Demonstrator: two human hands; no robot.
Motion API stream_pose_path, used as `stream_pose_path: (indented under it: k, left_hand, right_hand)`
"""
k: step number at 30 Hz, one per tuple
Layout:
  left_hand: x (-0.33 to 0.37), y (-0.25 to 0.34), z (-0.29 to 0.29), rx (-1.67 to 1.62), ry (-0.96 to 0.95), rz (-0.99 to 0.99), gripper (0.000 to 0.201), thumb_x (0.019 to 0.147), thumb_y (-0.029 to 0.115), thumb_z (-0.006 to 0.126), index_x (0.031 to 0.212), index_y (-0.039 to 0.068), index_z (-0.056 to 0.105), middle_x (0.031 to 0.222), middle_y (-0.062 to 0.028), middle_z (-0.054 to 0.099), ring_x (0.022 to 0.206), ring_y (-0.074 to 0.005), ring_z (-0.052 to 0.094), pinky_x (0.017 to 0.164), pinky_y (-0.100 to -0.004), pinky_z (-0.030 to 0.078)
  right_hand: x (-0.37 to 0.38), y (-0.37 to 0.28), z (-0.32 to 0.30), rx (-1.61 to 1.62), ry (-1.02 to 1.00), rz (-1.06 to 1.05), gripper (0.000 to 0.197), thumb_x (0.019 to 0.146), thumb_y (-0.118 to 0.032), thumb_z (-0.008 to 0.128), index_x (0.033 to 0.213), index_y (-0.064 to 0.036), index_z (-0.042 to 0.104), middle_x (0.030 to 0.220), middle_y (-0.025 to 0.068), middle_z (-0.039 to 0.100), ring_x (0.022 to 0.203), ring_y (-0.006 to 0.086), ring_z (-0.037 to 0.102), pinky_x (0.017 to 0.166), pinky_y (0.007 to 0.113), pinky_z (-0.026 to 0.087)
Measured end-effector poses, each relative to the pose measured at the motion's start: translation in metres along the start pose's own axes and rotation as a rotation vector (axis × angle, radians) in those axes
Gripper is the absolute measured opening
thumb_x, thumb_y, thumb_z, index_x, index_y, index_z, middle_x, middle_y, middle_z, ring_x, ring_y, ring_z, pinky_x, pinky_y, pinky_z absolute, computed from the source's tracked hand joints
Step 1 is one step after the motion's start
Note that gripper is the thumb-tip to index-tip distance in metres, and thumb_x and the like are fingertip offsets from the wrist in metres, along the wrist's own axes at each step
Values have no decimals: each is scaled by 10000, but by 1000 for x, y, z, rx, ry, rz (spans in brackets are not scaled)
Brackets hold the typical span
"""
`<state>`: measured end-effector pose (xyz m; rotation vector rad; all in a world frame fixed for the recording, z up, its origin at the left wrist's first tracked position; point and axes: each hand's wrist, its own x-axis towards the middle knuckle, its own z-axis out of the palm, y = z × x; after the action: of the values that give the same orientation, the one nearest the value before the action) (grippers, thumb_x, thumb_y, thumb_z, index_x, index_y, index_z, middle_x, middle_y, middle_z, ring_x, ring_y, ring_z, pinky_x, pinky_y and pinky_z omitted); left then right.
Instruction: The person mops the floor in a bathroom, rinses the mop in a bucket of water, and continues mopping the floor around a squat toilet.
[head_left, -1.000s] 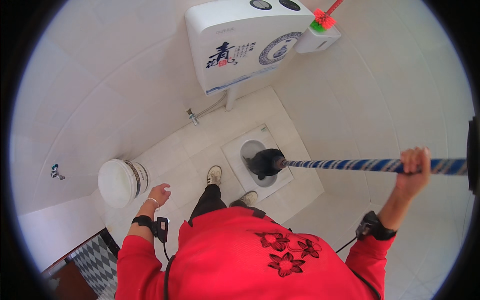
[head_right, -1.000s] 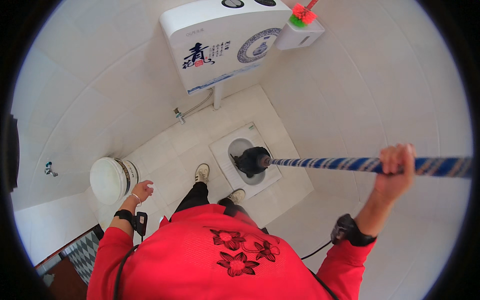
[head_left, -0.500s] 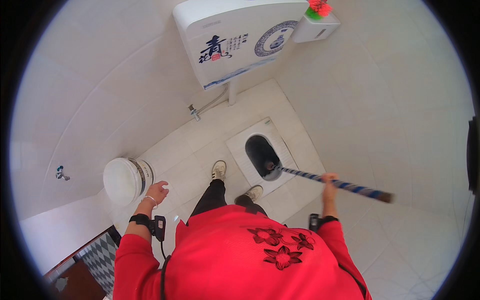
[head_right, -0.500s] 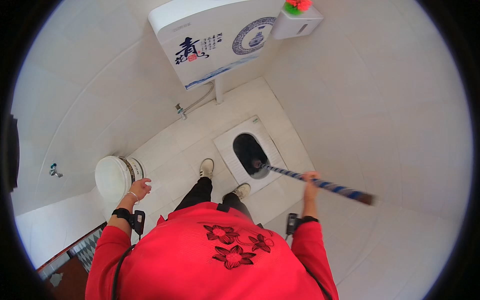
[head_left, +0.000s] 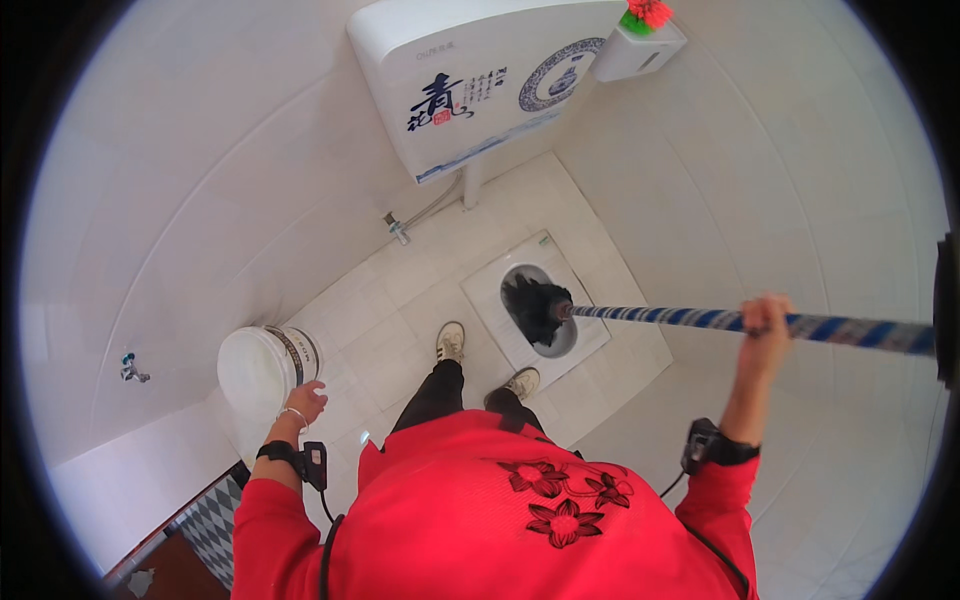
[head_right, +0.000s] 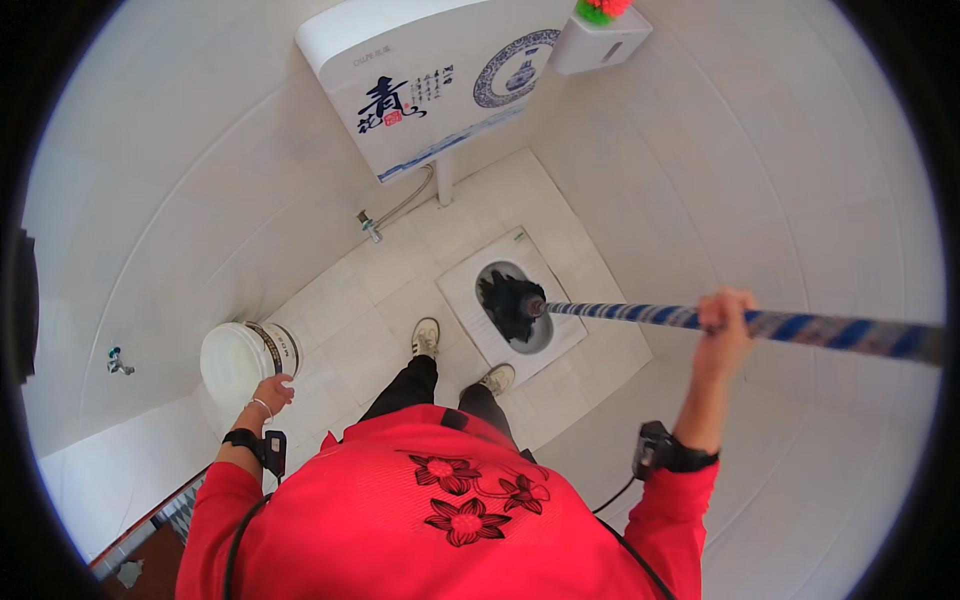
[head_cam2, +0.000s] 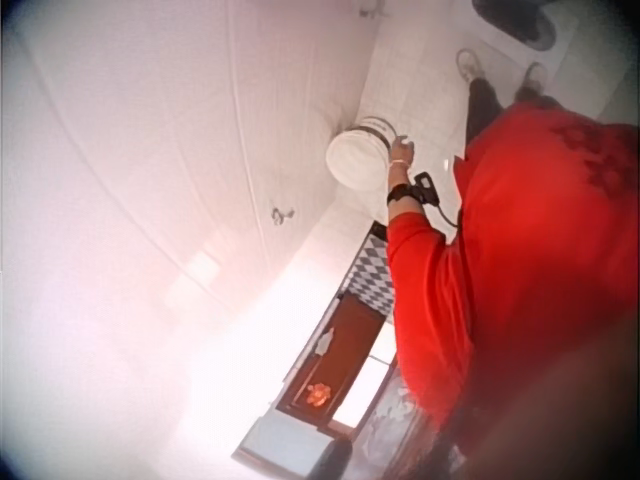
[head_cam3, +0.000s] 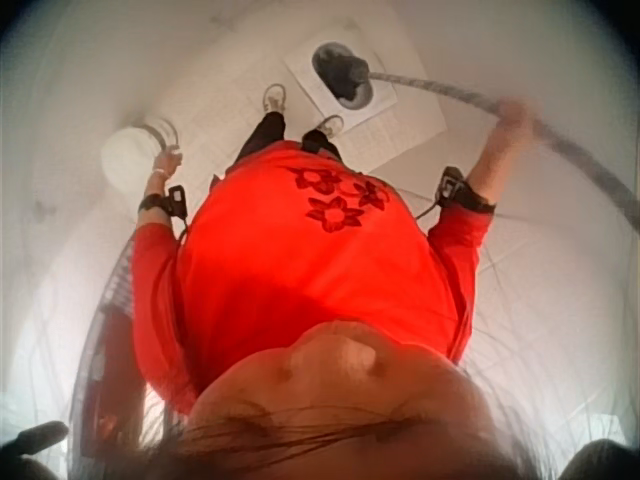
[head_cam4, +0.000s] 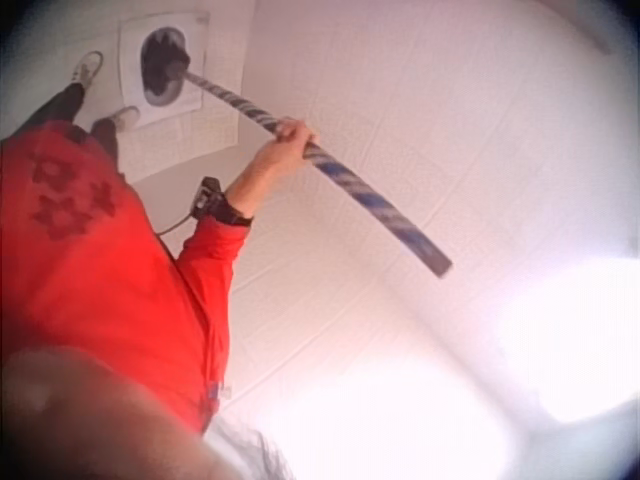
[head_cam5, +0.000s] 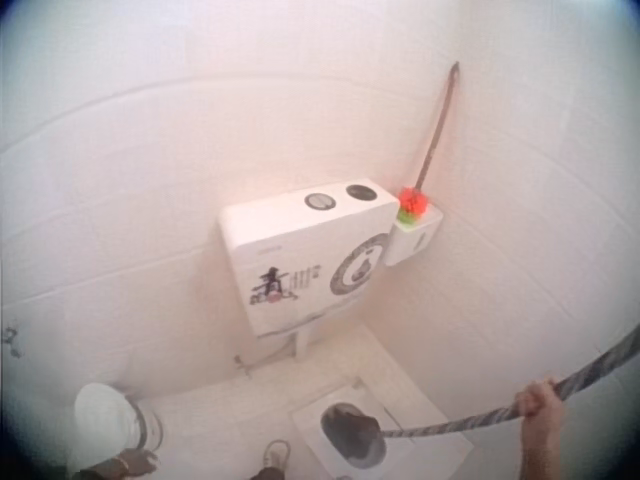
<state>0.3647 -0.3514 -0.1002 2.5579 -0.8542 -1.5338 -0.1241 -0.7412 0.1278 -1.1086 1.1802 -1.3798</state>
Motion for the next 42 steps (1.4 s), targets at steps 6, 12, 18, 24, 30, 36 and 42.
stream_pose_path:
  k: [6,12,18,24,30,36,42]
  left_hand:
    - [34,60,-29,8,2,178,290,717,142,545,996,66,530,689,-133,604,624,-201,591,621,-293,463]
    - [44,72,-35,67,-23,240,316,714,156,548,1017,71,519,702,-133,600,678,-231,582,637,-298,455]
    - [35,54,-47,55,11,184,306,699,163,544,989,67,534,702,-140,596,661,-260,576,641,-318,456]
    - [-2,21,-54,-47,138,161,261,708,117,536,963,63,539,661,-139,600,623,-210,597,600,-290,465]
    - [-45,-45,13,14,32,13,277,698,118,554,967,55,543,631,-113,601,580,-177,592,577,-283,470]
    - [-53,-74,47,-178,30,-90,259,700,57,541,952,-2,516,620,-108,573,527,-166,566,503,-269,459]
    - [-59,0,43,-217,151,140,300,710,118,534,1000,44,517,687,-118,601,607,-173,588,594,-278,460]
  right_hand:
    - [-1,-92,-67,-39,64,-136,218,800,-94,397,592,-108,332,487,-20,279,451,94,273,550,270,302]
    - [-3,57,-110,-272,345,-19,260,821,-187,450,585,-99,387,532,-4,350,522,120,357,558,275,356]
    - [-108,280,-52,-478,79,18,162,752,-57,533,634,-58,422,598,33,468,579,111,448,579,244,392]
    - [-132,269,-6,-693,-243,-3,154,721,-65,573,655,-40,436,595,28,455,556,101,420,533,249,369]
    - [-17,118,32,-270,-62,4,190,747,-32,522,591,-68,420,531,3,416,472,89,390,451,220,321]
    - [-5,-47,-7,22,-166,25,242,768,-67,464,572,-102,325,478,-12,288,450,110,305,523,266,321]
    - [-8,-54,-103,7,-121,14,246,792,-124,446,579,-99,326,485,3,302,464,130,317,569,287,336]
